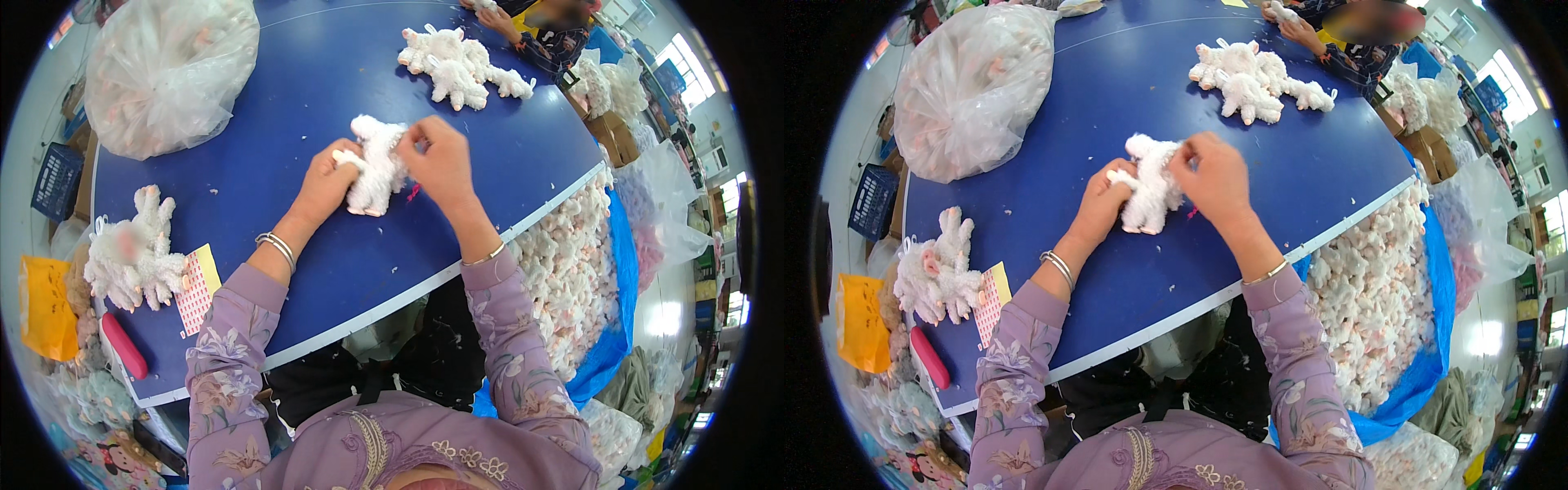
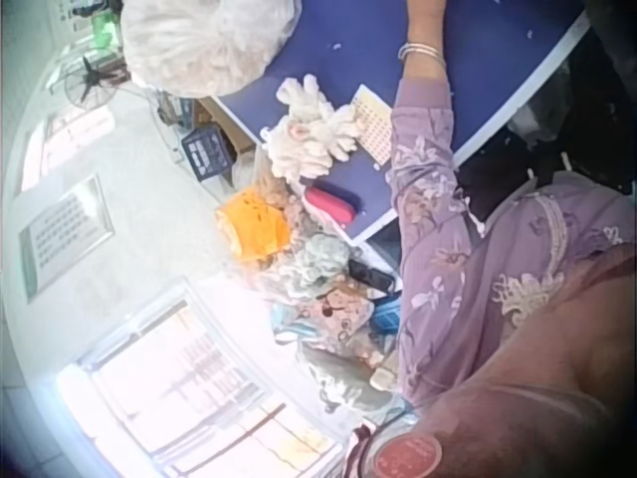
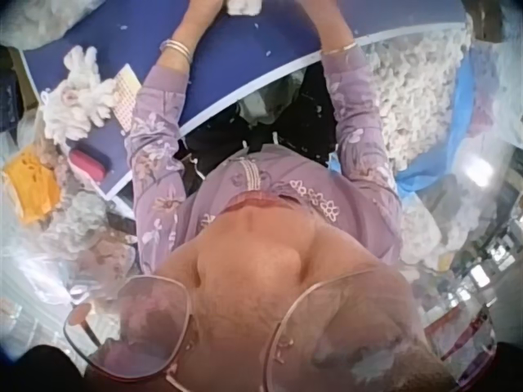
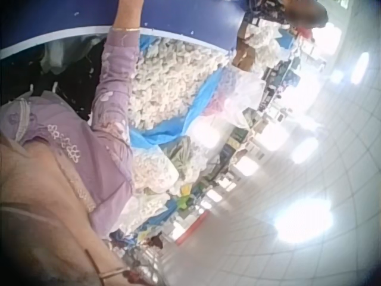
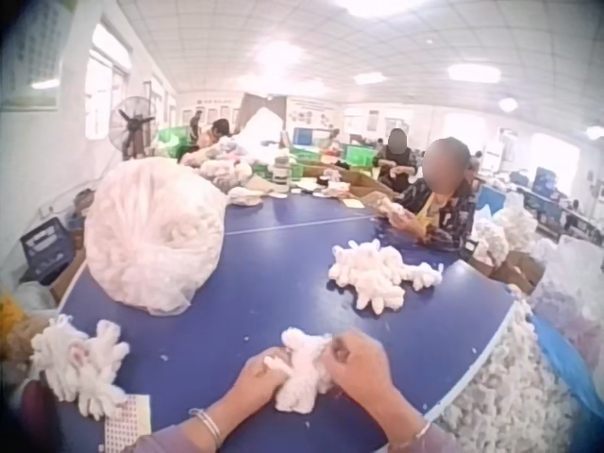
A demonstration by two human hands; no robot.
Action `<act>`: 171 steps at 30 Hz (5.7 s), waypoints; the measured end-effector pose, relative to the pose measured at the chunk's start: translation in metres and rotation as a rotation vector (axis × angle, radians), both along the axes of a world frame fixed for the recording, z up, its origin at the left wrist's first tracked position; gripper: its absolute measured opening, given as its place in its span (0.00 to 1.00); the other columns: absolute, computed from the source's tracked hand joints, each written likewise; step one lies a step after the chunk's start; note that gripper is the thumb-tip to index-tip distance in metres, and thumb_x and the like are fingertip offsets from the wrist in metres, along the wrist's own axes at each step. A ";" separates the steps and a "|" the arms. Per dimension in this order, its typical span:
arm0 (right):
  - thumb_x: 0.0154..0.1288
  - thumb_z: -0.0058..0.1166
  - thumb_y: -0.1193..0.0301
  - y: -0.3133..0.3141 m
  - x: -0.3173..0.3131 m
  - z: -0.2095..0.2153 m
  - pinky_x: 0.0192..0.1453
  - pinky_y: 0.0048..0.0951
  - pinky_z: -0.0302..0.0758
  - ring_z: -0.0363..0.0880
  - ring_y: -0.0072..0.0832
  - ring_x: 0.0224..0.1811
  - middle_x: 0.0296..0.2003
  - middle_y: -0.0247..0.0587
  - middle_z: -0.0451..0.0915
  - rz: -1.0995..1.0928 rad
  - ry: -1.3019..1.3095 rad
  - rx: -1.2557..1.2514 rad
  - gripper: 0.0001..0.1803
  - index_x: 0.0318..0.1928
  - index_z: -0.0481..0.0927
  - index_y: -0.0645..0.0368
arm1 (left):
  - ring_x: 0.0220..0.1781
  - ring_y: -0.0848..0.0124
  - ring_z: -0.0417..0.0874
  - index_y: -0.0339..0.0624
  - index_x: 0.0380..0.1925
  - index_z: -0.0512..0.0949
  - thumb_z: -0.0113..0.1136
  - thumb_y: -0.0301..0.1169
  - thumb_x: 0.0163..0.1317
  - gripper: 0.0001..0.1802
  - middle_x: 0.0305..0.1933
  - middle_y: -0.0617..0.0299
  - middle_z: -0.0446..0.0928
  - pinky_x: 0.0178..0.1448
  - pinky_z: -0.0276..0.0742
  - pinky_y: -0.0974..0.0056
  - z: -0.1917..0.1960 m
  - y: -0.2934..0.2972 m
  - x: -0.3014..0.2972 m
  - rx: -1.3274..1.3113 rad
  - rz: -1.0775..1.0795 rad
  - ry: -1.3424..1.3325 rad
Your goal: The person trims excess fabric and threads from small white stuffed animals using scissors. They pick up each toy, snip loose material, and place the finished items on the table. The process is repeated for multiple toys throughout the clip.
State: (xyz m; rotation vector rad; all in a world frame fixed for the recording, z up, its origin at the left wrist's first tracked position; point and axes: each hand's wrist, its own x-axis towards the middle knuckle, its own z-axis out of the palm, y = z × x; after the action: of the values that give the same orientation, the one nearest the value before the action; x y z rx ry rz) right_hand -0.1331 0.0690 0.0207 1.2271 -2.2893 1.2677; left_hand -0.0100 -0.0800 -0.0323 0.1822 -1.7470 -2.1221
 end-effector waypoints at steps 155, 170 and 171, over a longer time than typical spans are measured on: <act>0.65 0.54 0.57 0.022 -0.043 -0.047 0.38 0.29 0.72 0.77 0.31 0.29 0.27 0.44 0.80 0.103 -0.131 0.178 0.19 0.37 0.80 0.64 | 0.45 0.75 0.79 0.40 0.48 0.73 0.56 0.28 0.63 0.14 0.44 0.61 0.78 0.47 0.75 0.69 0.088 0.043 0.166 -0.375 0.113 -0.027; 0.65 0.54 0.63 0.010 -0.021 -0.041 0.27 0.32 0.66 0.68 0.27 0.19 0.17 0.42 0.72 -0.061 -0.054 0.303 0.17 0.27 0.74 0.65 | 0.74 0.38 0.49 0.50 0.71 0.55 0.61 0.69 0.40 0.61 0.74 0.33 0.45 0.75 0.48 0.48 0.069 -0.183 0.276 -1.026 0.318 -1.313; 0.66 0.54 0.64 0.012 -0.021 -0.042 0.26 0.32 0.65 0.67 0.27 0.18 0.17 0.41 0.71 -0.066 -0.081 0.306 0.16 0.27 0.74 0.65 | 0.72 0.39 0.56 0.50 0.70 0.58 0.62 0.68 0.38 0.59 0.72 0.34 0.51 0.73 0.53 0.48 0.067 -0.188 0.271 -1.092 0.276 -1.280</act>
State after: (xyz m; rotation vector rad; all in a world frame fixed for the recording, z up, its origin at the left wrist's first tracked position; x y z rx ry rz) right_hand -0.1543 0.0808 -0.0215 1.1983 -2.6339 0.9873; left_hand 0.2611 -0.2680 0.0351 1.5242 -2.9423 -0.4612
